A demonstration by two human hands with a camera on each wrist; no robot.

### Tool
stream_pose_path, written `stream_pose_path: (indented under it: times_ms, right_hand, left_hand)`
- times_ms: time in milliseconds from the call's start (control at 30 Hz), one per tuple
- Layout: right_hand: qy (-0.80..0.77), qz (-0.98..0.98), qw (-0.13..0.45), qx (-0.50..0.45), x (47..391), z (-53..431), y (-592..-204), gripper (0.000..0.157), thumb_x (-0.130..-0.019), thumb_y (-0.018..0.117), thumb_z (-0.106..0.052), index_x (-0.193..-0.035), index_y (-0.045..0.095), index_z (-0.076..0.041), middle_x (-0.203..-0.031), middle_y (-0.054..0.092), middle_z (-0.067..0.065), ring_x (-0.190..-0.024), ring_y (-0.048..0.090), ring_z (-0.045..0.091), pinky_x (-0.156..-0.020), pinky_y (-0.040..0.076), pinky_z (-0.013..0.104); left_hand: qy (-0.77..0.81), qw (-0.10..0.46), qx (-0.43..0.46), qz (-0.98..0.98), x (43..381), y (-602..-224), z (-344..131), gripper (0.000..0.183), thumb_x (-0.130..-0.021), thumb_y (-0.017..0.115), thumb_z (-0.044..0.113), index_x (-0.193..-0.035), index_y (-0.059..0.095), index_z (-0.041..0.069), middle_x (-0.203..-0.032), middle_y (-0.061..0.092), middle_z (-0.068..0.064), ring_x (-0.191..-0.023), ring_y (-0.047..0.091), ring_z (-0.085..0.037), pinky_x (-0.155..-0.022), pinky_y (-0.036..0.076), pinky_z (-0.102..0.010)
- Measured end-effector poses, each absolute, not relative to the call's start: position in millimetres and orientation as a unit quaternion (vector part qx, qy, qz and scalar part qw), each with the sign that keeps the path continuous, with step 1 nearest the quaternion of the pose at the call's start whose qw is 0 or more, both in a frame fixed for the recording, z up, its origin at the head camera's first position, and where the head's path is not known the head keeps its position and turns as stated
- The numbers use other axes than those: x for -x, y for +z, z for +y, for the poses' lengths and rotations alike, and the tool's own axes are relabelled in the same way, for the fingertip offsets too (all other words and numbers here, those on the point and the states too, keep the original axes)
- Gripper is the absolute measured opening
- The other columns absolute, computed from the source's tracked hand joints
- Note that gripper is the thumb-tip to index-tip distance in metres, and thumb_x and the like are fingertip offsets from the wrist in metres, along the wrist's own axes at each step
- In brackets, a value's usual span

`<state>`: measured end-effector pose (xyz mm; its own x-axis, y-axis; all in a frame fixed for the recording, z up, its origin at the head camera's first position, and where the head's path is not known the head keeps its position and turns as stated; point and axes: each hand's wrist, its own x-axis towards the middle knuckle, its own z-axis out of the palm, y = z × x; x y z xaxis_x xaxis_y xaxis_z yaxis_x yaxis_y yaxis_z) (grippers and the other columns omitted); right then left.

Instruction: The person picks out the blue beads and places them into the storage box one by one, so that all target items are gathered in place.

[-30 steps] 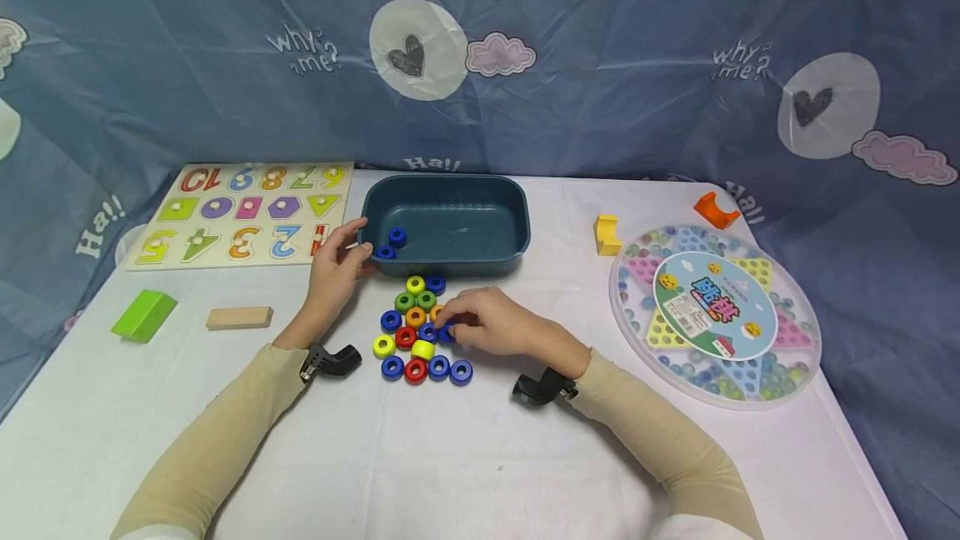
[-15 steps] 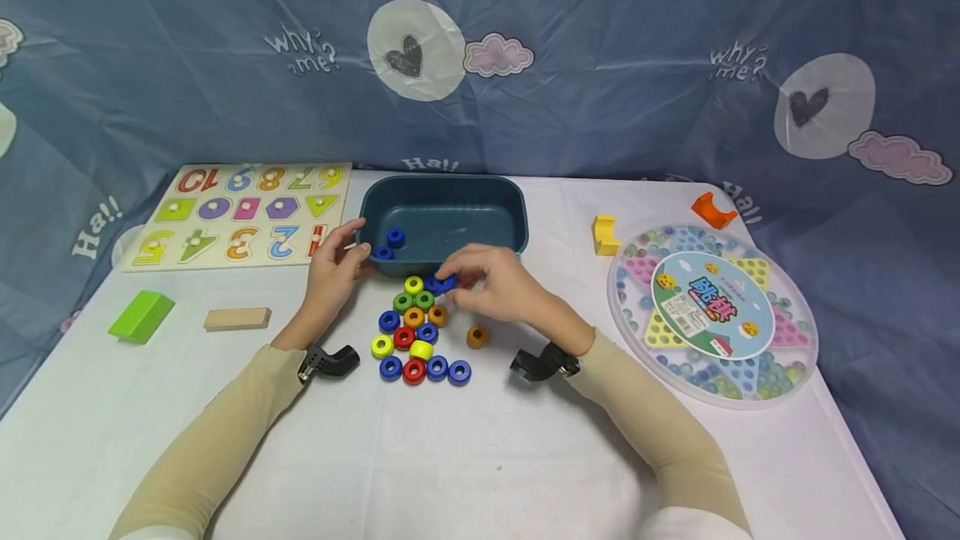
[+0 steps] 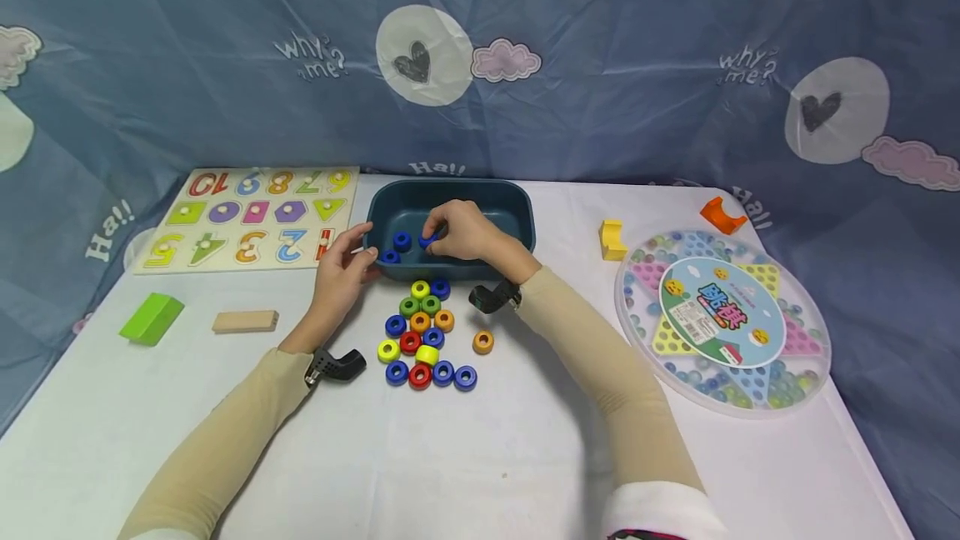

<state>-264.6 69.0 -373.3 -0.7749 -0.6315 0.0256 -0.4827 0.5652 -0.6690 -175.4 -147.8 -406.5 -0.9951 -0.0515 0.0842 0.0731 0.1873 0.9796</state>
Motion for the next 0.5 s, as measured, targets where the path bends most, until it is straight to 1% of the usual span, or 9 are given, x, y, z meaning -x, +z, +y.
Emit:
stream_pose_path:
  times_ms: [67, 167, 267, 333, 500]
  right_hand:
    - [-0.317, 0.883, 0.121, 0.325, 271, 60, -379, 0.011, -0.079, 0.077, -0.01, -0.089, 0.072, -0.01, -0.094, 0.072, 0.004, -0.085, 0.069, 0.013, -0.078, 0.057, 0.027]
    - [-0.283, 0.891, 0.126, 0.331, 276, 49, -387, 0.014, -0.079, 0.078, -0.01, -0.089, 0.069, -0.009, -0.094, 0.071, 0.005, -0.088, 0.067, 0.015, -0.082, 0.055, 0.029]
    - [-0.271, 0.897, 0.127, 0.325, 279, 40, -390, 0.018, -0.079, 0.079, -0.011, -0.092, 0.066, -0.008, -0.095, 0.07, 0.006, -0.09, 0.064, 0.018, -0.085, 0.053, 0.03]
    - [-0.274, 0.899, 0.13, 0.317, 280, 37, -390, 0.02, -0.079, 0.079, -0.01, -0.093, 0.065, -0.008, -0.097, 0.07, 0.006, -0.092, 0.064, 0.018, -0.086, 0.053, 0.031]
    - [-0.278, 0.898, 0.136, 0.313, 281, 34, -391, 0.021, -0.079, 0.079, -0.01, -0.095, 0.066, -0.008, -0.099, 0.071, 0.006, -0.094, 0.065, 0.019, -0.087, 0.053, 0.031]
  left_hand:
    - [-0.635, 0.051, 0.01, -0.771, 176, -407, -148, 0.046, -0.097, 0.052, 0.012, -0.142, 0.047, 0.007, -0.137, 0.051, -0.02, -0.11, 0.058, -0.019, -0.088, 0.058, -0.036]
    - [-0.636, 0.054, 0.014, -0.769, 175, -409, -148, 0.045, -0.097, 0.053, 0.012, -0.142, 0.047, 0.006, -0.138, 0.05, -0.021, -0.109, 0.058, -0.019, -0.091, 0.057, -0.042]
    - [-0.635, 0.055, 0.018, -0.77, 177, -411, -149, 0.046, -0.098, 0.052, 0.012, -0.142, 0.047, 0.006, -0.139, 0.05, -0.021, -0.108, 0.058, -0.019, -0.092, 0.056, -0.043]
    - [-0.639, 0.053, 0.017, -0.767, 181, -418, -151, 0.046, -0.098, 0.053, 0.013, -0.143, 0.047, 0.008, -0.139, 0.05, -0.019, -0.109, 0.059, -0.02, -0.091, 0.057, -0.04]
    - [-0.639, 0.06, 0.015, -0.767, 191, -436, -156, 0.044, -0.098, 0.054, 0.018, -0.142, 0.049, 0.017, -0.139, 0.051, -0.012, -0.111, 0.06, -0.023, -0.086, 0.058, -0.029]
